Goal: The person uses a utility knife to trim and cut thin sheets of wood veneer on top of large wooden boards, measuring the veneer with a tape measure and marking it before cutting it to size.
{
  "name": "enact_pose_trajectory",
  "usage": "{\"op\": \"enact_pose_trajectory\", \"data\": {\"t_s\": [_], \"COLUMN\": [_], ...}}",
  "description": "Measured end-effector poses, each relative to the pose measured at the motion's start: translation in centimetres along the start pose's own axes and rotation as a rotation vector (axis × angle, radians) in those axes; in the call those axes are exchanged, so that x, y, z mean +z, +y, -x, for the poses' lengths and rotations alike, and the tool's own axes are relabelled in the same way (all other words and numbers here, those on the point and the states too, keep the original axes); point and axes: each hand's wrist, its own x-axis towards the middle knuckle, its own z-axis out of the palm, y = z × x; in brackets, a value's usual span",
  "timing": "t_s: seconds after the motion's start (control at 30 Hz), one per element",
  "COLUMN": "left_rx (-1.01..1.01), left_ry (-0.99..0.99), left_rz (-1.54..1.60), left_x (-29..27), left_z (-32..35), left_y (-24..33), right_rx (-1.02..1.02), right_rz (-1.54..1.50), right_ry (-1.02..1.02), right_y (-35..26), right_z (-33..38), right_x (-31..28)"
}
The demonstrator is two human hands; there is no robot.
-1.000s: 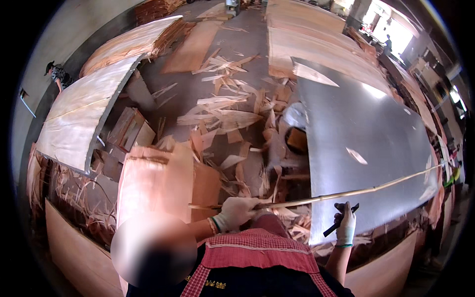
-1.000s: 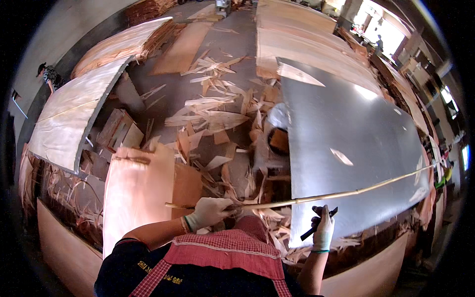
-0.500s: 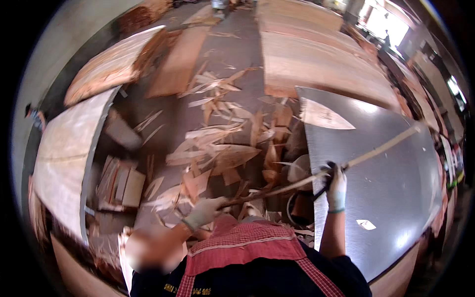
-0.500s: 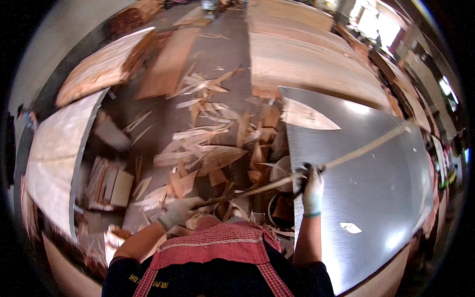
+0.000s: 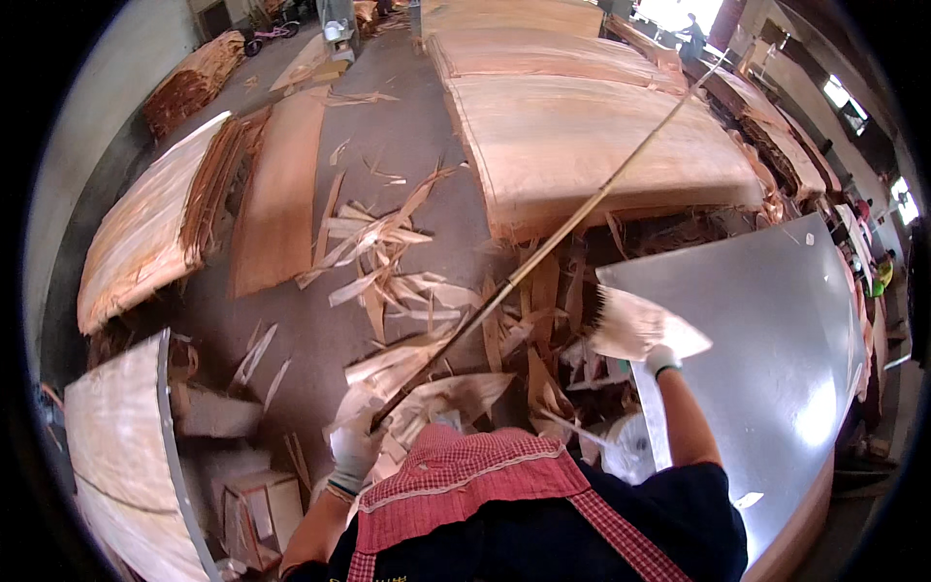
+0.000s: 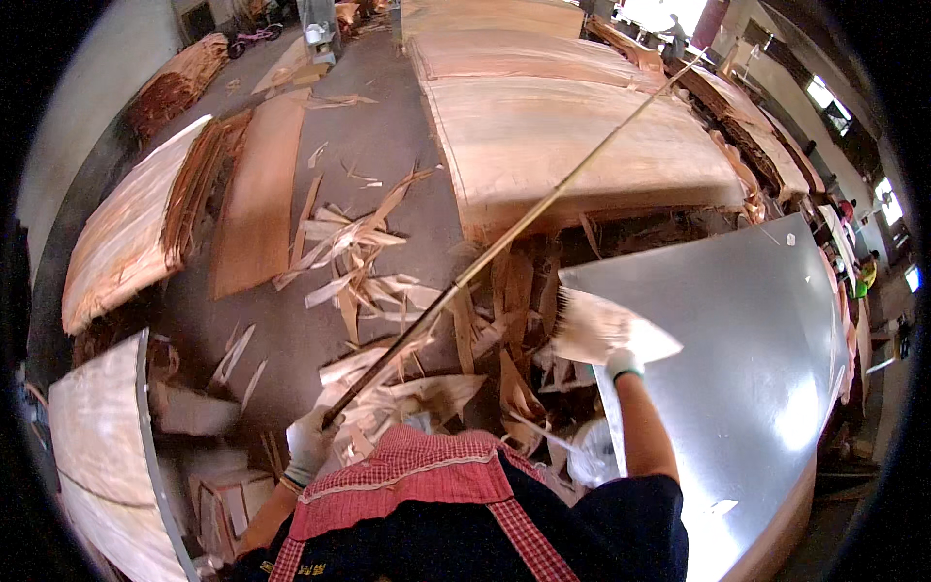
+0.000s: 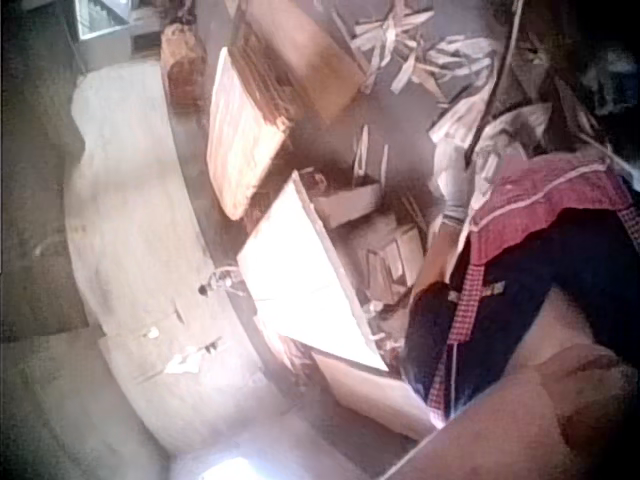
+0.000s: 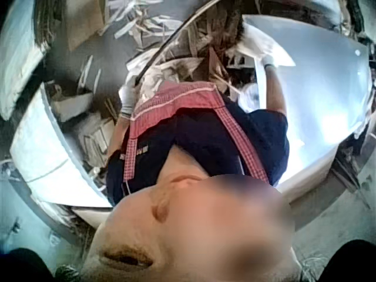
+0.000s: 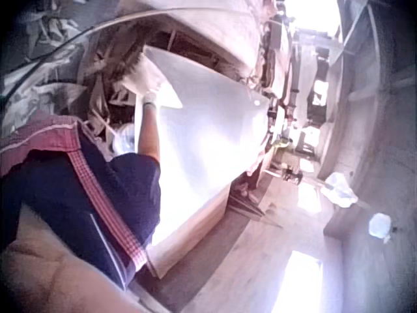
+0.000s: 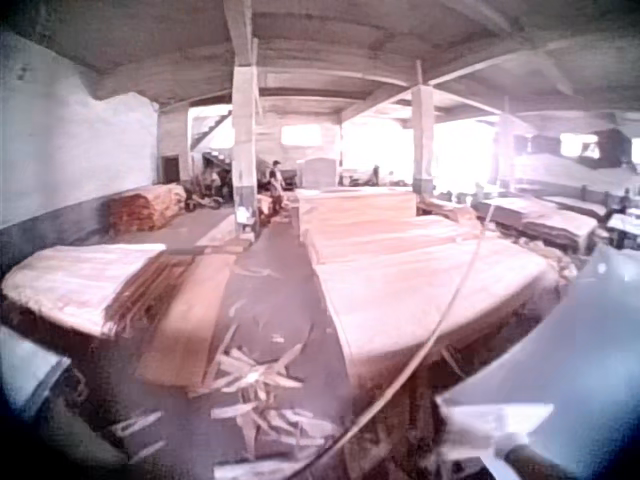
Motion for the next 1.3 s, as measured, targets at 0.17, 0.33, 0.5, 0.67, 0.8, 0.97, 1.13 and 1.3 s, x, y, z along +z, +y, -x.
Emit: {"op": "enact_pose_trajectory", "data": {"t_s": [0.17,0.33,0.5,0.67,0.8,0.97,1.13,1.3], "left_rx": [0.069,0.188,0.278,0.282,0.000,-0.054,-0.477,-0.754], "left_ry": [-0.028,-0.142,-0.341,-0.566,-0.887,-1.117,-1.092,-1.060], "left_rz": [-0.076,0.010,0.095,0.265,0.351,0.329,0.362,0.279], "left_x": [-2.1,1.5,8.2,16.8,22.0,32.6,44.9,53.0], "left_z": [-21.3,-43.4,-62.3,-79.4,-89.2,-99.3,-111.0,-121.4], "left_y": [0.0,2.5,6.4,5.0,4.2,3.4,0.0,-4.7], "right_rx": [-0.335,-0.120,0.373,0.196,0.455,0.789,1.074,1.445], "right_rz": [-0.797,-0.861,-1.734,-1.885,-1.869,-1.845,-1.916,-1.655], "right_ry": [-0.124,0.077,-0.319,0.062,-0.124,-0.126,0.094,0.250], "right_y": [-16.3,-23.8,-29.3,-36.4,-39.9,-43.7,-49.9,-51.3], "right_z": [1.5,-7.5,-23.1,-39.1,-46.9,-55.8,-61.9,-70.7], "right_x": [-9.8,-8.9,-10.7,-13.4,-20.4,-15.8,-5.3,-5.3]}}
